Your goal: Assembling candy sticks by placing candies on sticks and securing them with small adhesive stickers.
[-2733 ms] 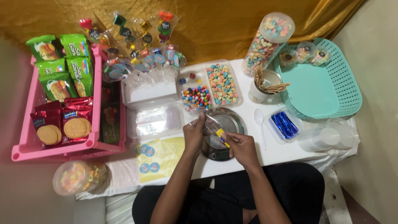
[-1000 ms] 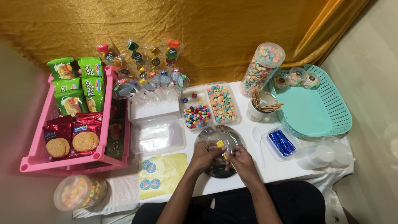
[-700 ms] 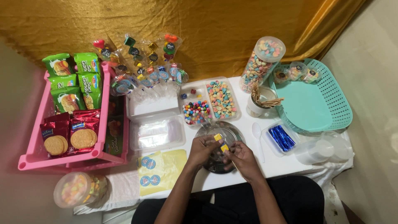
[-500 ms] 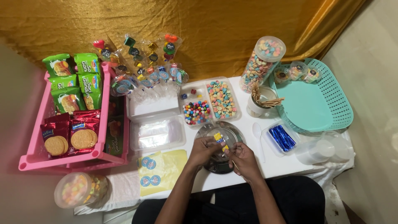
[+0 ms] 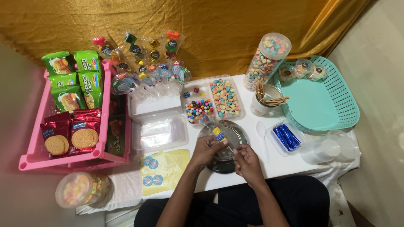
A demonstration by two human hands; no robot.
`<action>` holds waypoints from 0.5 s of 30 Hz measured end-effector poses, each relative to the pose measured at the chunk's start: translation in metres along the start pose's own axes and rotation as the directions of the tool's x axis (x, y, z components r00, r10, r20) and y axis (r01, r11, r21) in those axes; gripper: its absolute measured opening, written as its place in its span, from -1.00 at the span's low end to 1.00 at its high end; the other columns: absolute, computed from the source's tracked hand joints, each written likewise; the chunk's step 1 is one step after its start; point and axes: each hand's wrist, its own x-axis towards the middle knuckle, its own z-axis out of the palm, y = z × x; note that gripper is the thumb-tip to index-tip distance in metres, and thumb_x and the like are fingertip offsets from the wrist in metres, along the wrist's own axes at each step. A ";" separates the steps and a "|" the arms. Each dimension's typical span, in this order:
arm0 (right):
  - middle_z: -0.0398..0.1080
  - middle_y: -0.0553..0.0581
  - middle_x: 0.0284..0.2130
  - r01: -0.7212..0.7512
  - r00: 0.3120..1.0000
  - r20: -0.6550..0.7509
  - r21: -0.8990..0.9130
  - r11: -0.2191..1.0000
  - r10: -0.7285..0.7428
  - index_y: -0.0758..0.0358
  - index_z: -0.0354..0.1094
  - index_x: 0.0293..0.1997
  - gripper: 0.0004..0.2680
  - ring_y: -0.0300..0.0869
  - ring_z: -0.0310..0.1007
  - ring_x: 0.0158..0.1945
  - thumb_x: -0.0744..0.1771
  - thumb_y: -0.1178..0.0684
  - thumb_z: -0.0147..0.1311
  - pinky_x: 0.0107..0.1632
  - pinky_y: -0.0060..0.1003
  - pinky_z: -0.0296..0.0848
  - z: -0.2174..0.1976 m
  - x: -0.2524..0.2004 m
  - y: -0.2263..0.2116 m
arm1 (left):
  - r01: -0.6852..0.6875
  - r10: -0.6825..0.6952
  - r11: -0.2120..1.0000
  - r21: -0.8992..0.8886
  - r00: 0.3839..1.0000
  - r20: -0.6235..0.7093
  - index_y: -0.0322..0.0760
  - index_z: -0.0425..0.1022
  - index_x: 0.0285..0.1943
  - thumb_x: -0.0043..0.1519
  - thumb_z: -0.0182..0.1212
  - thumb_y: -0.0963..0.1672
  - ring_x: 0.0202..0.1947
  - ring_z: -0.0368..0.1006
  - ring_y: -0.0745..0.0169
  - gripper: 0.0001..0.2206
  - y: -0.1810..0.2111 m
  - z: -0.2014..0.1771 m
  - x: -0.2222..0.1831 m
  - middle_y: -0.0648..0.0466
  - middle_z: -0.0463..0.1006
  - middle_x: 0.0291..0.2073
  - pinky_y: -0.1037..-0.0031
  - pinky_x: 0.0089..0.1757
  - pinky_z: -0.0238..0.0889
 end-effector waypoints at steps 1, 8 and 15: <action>0.30 0.16 -0.46 0.001 1.000 -0.001 0.003 1.000 -0.001 0.35 0.22 0.03 -0.86 -0.32 0.08 -0.62 0.39 0.20 0.02 -0.66 -0.45 0.03 0.002 0.001 0.000 | 0.001 -0.001 1.000 0.003 1.000 0.001 -0.57 0.61 -0.10 0.13 0.40 -0.23 -0.56 0.52 0.33 -0.78 0.001 0.001 0.000 -0.11 0.68 -0.41 0.65 -0.51 0.35; 0.25 0.12 -0.50 0.030 1.000 -0.002 0.036 0.999 -0.030 0.34 0.13 0.11 -0.82 -0.36 0.02 -0.62 0.40 0.24 -0.04 -0.65 -0.46 0.07 0.007 0.001 -0.001 | 0.007 -0.005 1.000 -0.023 0.995 0.095 -0.55 0.63 -0.12 0.20 0.35 -0.24 -0.50 0.54 0.35 -0.85 -0.008 0.005 0.001 -0.06 0.67 -0.41 0.65 -0.41 0.40; 0.45 0.22 -0.28 -0.008 1.000 0.009 -0.134 0.991 0.009 0.27 0.28 0.17 -0.70 -0.20 0.34 -0.48 0.30 0.27 -0.14 -0.57 -0.38 0.36 -0.021 0.010 0.009 | 0.007 -0.019 0.992 0.124 0.995 0.094 -0.49 0.66 -0.17 0.23 0.33 -0.21 -0.58 0.49 0.42 -0.87 -0.008 0.002 0.001 -0.03 0.68 -0.45 0.67 -0.45 0.36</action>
